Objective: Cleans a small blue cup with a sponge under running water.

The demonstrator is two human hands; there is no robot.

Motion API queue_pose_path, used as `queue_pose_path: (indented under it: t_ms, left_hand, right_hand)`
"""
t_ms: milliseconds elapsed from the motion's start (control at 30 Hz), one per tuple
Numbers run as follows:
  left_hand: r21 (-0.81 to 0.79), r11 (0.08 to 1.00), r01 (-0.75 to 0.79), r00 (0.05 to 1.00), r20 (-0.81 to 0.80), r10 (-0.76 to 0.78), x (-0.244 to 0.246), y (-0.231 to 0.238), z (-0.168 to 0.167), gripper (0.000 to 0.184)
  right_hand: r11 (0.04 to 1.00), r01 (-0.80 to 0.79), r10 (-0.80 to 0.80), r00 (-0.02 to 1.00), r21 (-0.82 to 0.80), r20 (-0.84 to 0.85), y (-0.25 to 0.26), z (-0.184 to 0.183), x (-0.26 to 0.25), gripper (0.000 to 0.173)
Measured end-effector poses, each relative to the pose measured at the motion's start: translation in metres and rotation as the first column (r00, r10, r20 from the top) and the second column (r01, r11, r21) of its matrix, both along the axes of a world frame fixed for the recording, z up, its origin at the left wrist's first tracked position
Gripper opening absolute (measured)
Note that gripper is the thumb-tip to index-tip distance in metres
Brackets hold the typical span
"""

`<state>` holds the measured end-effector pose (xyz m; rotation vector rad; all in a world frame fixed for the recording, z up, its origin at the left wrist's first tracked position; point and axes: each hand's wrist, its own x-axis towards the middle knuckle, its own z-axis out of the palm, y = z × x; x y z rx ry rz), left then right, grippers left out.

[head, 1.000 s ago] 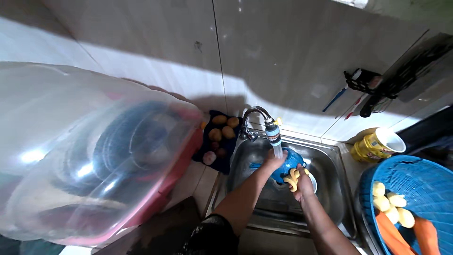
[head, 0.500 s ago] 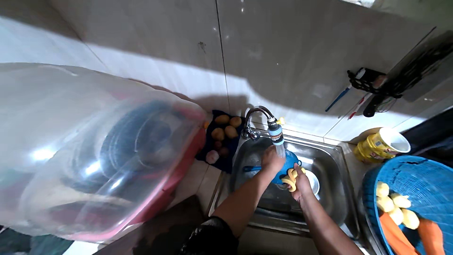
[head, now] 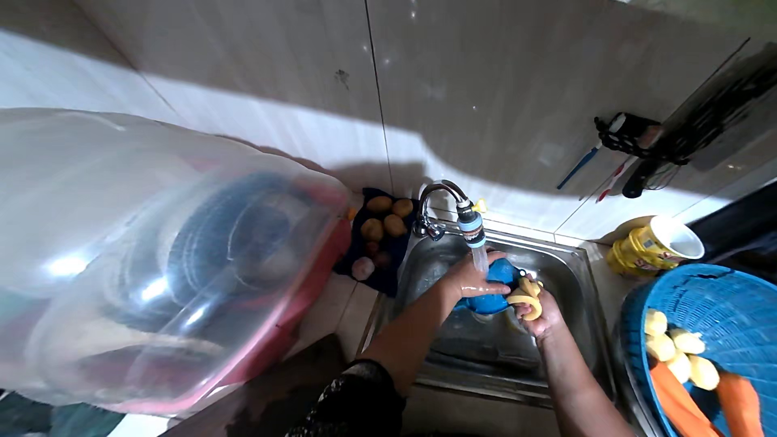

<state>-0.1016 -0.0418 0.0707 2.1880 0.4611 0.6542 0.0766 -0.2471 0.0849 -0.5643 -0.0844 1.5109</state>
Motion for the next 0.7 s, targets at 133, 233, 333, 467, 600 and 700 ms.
queue_pose_path:
  t_ms: [133,233,333,467,600,700]
  left_hand:
    - [-0.300,0.954,0.017,0.998,-0.056,-0.035,0.005,0.017,-0.054,0.051]
    - [-0.374,0.927,-0.009,0.991,-0.128,-0.042,0.005,0.013,-0.036,0.047]
    - [-0.600,0.799,-0.026,0.995,-0.092,-0.036,0.005,0.004,-0.010,0.073]
    - [-0.390,0.920,-0.047,0.947,-0.310,-0.083,-0.011,0.013,-0.027,0.057]
    - [-0.303,0.912,-0.277,0.781,-0.624,0.030,-0.037,0.029,-0.018,0.056]
    - [-0.123,0.928,-0.351,0.729,-0.658,0.189,-0.040,0.050,-0.047,0.059]
  right_hand:
    - [0.994,-0.107,0.105,0.962,-0.009,0.251,0.002,0.051,-0.002,0.073]
    - [0.990,-0.066,0.106,0.929,-0.124,0.355,0.016,0.062,-0.016,0.062]
    - [0.985,-0.011,0.089,0.890,-0.174,0.446,0.029,0.068,-0.034,0.041]
    - [0.954,0.117,0.129,0.671,-0.276,0.730,0.028,0.064,-0.033,0.048]
    - [0.798,0.516,0.394,-0.057,-0.311,0.917,0.022,0.009,0.024,0.071]
    - [0.698,0.669,0.633,-0.410,-0.255,0.657,0.002,-0.070,0.065,0.071]
